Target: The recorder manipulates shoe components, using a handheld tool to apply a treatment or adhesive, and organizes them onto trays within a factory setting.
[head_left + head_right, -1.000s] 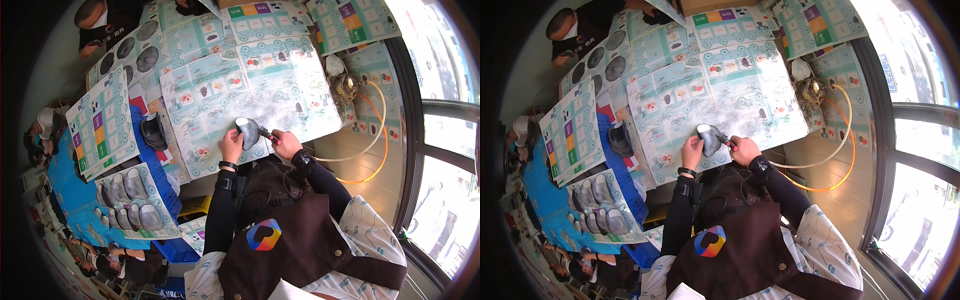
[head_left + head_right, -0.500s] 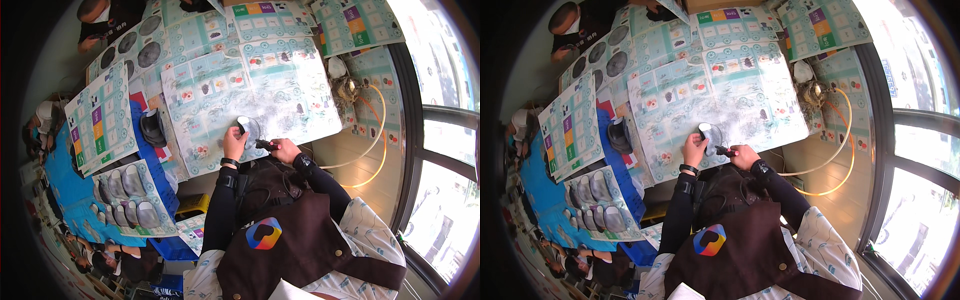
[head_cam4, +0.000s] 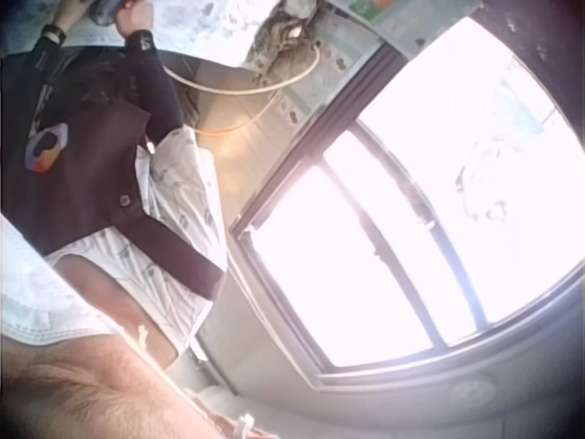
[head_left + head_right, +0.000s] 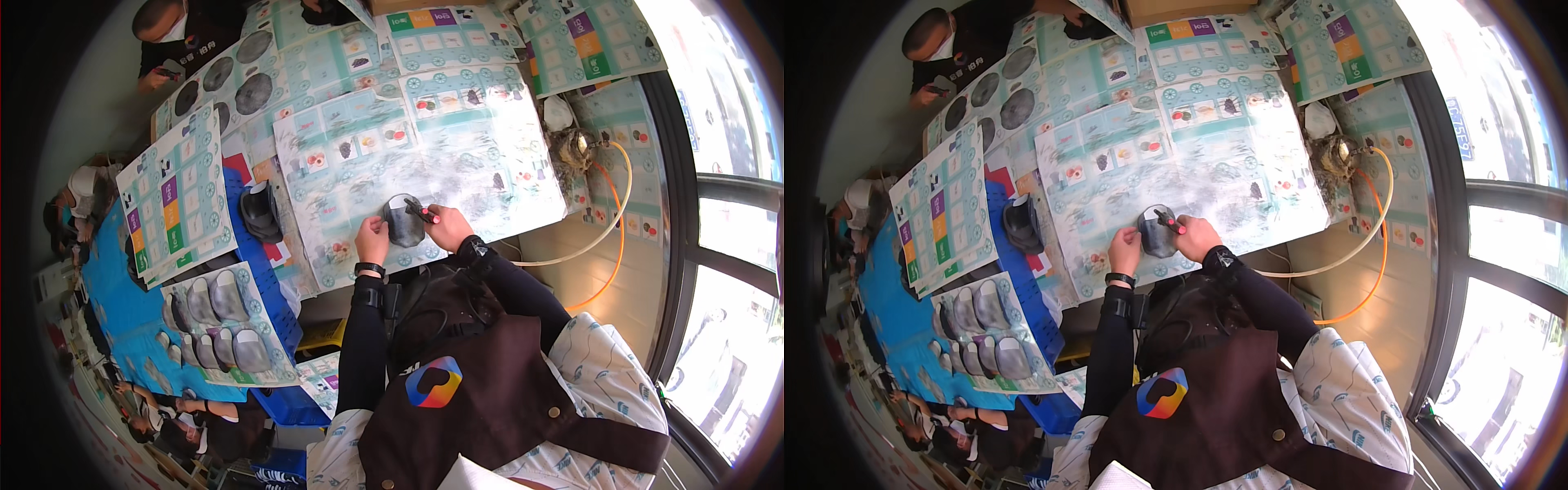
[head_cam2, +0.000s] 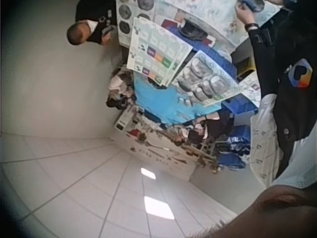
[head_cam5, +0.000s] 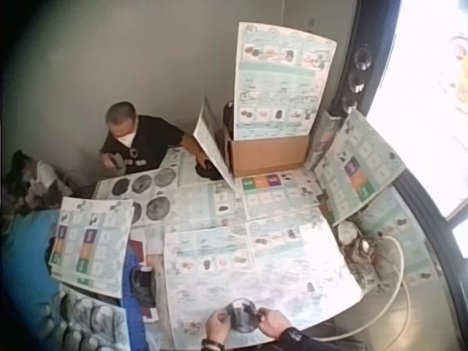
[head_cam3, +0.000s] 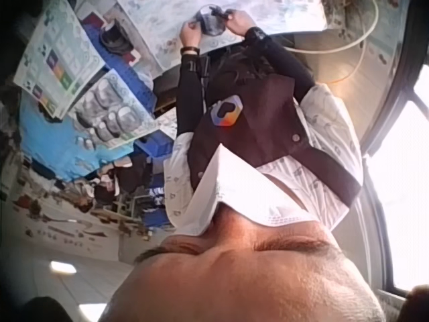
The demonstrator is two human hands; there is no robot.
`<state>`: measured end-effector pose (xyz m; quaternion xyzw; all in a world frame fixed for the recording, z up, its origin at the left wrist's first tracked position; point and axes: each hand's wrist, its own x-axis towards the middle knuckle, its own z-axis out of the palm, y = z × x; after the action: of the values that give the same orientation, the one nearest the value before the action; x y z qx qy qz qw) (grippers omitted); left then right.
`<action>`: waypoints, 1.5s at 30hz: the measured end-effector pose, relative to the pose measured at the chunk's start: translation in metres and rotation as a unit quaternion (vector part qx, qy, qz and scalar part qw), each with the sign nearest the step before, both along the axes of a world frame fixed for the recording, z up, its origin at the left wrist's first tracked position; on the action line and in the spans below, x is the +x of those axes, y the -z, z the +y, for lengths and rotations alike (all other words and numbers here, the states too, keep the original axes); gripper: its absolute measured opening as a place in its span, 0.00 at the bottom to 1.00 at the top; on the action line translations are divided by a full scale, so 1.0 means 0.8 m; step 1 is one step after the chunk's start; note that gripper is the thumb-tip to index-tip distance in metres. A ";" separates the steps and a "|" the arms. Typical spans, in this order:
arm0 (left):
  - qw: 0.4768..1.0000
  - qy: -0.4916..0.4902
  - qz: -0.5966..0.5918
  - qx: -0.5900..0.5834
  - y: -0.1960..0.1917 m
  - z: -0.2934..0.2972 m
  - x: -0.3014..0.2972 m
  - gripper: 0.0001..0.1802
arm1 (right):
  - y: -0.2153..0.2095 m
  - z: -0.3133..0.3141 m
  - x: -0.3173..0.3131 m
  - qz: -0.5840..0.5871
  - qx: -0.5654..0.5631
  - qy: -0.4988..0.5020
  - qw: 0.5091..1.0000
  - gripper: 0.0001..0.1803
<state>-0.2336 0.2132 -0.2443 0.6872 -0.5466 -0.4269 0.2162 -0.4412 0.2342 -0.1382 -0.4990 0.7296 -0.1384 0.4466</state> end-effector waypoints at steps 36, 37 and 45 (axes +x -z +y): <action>0.996 -0.089 -0.006 -0.026 0.039 0.019 0.083 0.11 | 0.005 -0.007 0.000 -0.069 -0.014 -0.094 0.993 0.17; 0.996 -0.089 -0.006 -0.026 0.040 0.020 0.084 0.11 | 0.003 -0.009 -0.001 -0.070 -0.014 -0.095 0.993 0.17; 0.994 -0.104 0.030 -0.006 0.040 0.023 0.083 0.09 | -0.001 -0.013 0.000 -0.043 0.010 -0.071 0.997 0.19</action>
<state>-0.1670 0.2317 -0.2759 0.7258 -0.4679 -0.4194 0.2800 -0.4410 0.2241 -0.1375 -0.5382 0.6738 -0.1205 0.4917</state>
